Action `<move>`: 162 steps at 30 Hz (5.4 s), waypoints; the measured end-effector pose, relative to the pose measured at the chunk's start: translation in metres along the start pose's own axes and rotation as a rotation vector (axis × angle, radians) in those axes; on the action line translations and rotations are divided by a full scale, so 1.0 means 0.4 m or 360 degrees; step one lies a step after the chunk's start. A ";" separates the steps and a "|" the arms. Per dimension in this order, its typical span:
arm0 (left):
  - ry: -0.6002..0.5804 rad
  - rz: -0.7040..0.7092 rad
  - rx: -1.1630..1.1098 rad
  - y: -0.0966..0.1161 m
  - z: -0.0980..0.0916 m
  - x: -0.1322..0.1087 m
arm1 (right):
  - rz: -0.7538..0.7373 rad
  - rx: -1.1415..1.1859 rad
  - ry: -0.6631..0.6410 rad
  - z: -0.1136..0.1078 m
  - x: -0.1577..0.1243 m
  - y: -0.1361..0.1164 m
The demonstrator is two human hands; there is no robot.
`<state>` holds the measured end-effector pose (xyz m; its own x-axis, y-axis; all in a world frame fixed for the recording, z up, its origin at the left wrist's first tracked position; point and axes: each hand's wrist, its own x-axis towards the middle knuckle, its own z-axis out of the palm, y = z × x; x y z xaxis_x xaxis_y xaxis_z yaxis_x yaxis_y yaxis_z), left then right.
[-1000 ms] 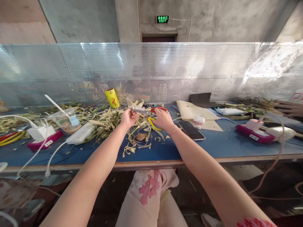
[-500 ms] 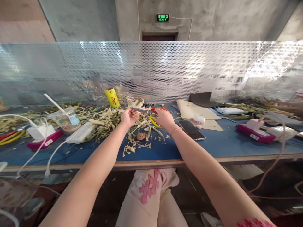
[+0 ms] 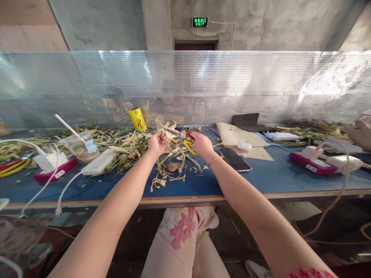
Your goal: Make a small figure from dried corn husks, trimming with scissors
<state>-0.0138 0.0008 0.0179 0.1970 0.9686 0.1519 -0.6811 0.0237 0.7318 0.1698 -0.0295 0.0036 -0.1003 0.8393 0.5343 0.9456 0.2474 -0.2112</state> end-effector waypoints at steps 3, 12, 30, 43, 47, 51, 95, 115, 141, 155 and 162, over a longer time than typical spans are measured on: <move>0.0014 -0.0001 -0.0001 0.001 0.000 -0.001 | -0.0051 0.0005 0.0069 -0.001 -0.001 0.000; 0.0023 0.0056 -0.0031 -0.001 -0.003 0.002 | -0.0187 -0.0089 0.0116 0.004 -0.009 -0.009; -0.0003 -0.0060 -0.0080 0.000 -0.003 0.001 | -0.0165 -0.0133 0.0180 0.008 -0.001 0.005; -0.0023 -0.0084 -0.0079 -0.003 -0.010 0.007 | -0.0141 -0.0110 0.0193 -0.004 0.001 0.010; -0.0033 -0.0087 -0.0059 -0.004 -0.013 0.008 | -0.0113 -0.0073 0.0169 -0.008 0.003 0.009; 0.0000 -0.0080 -0.0041 -0.002 -0.009 0.005 | 0.0031 0.0045 0.0113 -0.005 0.005 0.007; -0.0321 0.0279 0.1018 -0.076 0.015 -0.018 | 0.0020 0.1621 -0.0015 0.067 0.032 0.001; -0.0223 0.0358 0.1169 -0.092 0.015 -0.008 | 0.0072 0.1628 0.0022 0.065 0.024 -0.020; -0.0138 0.0470 0.1069 -0.121 0.018 0.001 | -0.0297 0.1149 0.0284 0.039 0.005 -0.029; -0.0127 0.0269 0.0730 -0.102 0.039 -0.014 | -0.0343 0.0995 0.0296 0.039 0.008 -0.016; -0.0174 0.0312 0.0846 -0.104 0.033 -0.012 | -0.0368 0.0934 0.0316 0.043 0.010 -0.010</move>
<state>0.0231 -0.0080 -0.0043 0.1937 0.9106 0.3652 -0.2699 -0.3084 0.9122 0.1604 -0.0187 -0.0075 -0.1687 0.6417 0.7482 0.5753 0.6804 -0.4539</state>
